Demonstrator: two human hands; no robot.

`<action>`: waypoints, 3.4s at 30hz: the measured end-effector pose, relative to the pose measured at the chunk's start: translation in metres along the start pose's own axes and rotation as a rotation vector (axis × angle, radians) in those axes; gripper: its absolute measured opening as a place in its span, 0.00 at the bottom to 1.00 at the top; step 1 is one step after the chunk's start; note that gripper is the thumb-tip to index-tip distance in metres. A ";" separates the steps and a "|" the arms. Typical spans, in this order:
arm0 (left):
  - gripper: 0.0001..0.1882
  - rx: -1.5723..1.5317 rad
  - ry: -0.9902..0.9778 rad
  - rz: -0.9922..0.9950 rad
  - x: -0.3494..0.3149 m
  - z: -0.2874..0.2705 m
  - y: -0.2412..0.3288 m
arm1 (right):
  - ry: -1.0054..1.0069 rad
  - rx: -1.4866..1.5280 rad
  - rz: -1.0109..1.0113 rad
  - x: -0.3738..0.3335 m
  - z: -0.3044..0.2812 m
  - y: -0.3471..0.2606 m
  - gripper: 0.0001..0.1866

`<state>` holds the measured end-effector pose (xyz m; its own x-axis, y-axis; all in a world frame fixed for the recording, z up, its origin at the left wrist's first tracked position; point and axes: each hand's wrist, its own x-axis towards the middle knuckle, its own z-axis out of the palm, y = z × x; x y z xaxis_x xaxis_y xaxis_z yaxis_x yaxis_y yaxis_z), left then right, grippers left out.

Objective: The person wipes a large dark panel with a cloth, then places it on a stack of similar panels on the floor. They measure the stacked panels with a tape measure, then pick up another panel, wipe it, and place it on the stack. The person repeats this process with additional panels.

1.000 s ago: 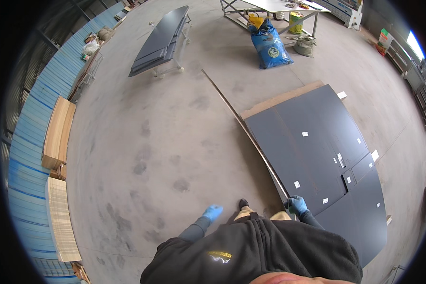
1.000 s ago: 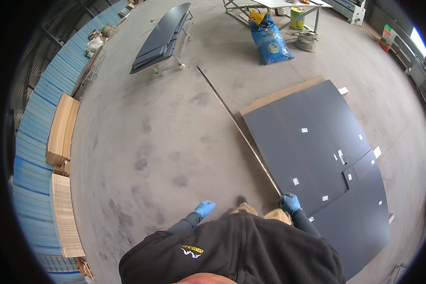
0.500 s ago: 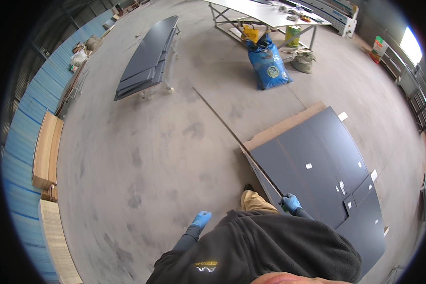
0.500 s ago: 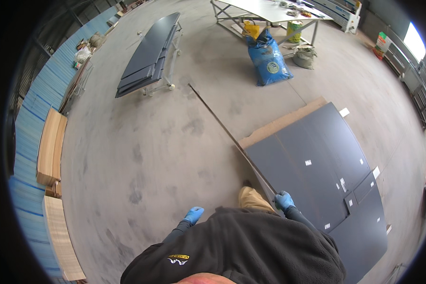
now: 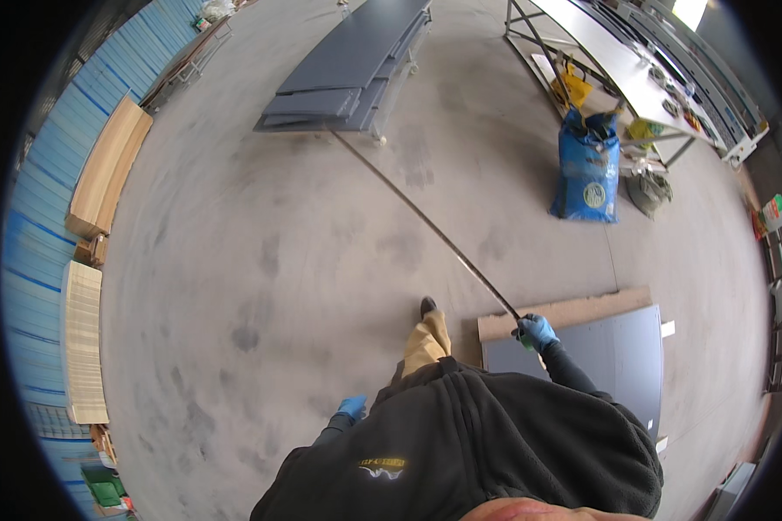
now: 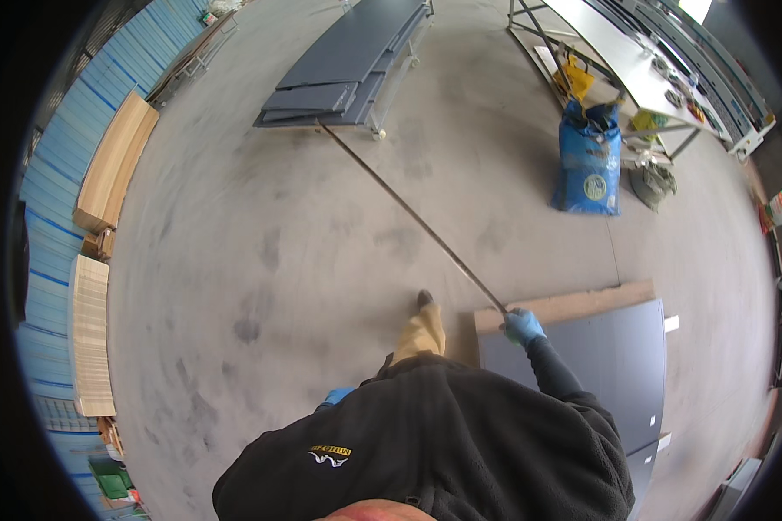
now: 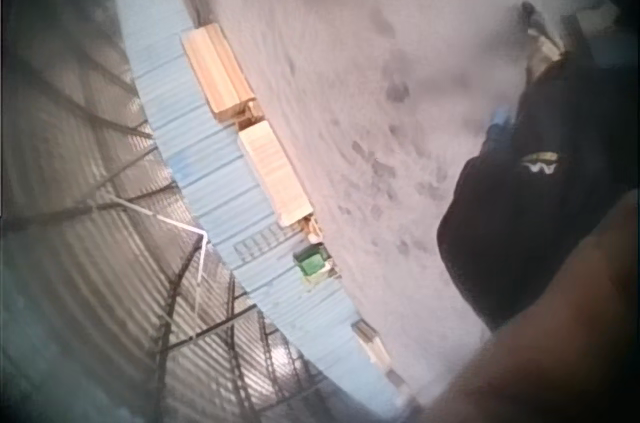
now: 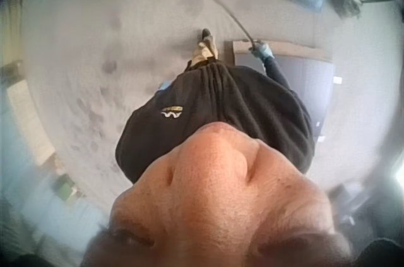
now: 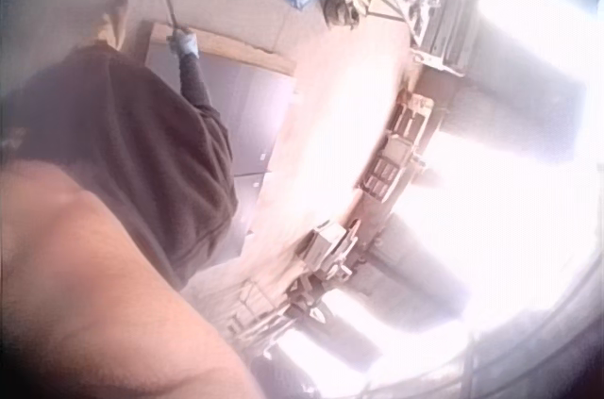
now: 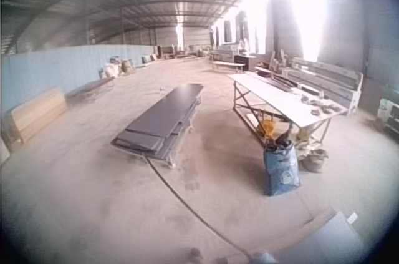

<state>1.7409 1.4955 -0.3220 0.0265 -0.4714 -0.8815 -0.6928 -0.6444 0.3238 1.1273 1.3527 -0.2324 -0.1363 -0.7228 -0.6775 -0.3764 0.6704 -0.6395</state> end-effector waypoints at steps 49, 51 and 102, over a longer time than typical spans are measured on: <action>0.26 -1.075 0.307 -0.104 0.512 -0.663 0.793 | -0.148 -0.475 -0.023 0.932 -0.074 -0.914 0.16; 0.26 -1.111 0.281 -0.149 0.515 -0.663 0.806 | -0.185 -0.610 -0.152 0.951 -0.077 -0.920 0.15; 0.24 -0.994 0.079 -0.313 0.563 -0.729 0.934 | -0.235 -0.615 0.184 1.105 -0.153 -0.930 0.17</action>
<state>1.6338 0.1892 -0.2653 0.1743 -0.2130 -0.9614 0.2572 -0.9326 0.2532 1.1867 -0.0950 -0.3303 -0.0713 -0.5038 -0.8609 -0.8276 0.5116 -0.2308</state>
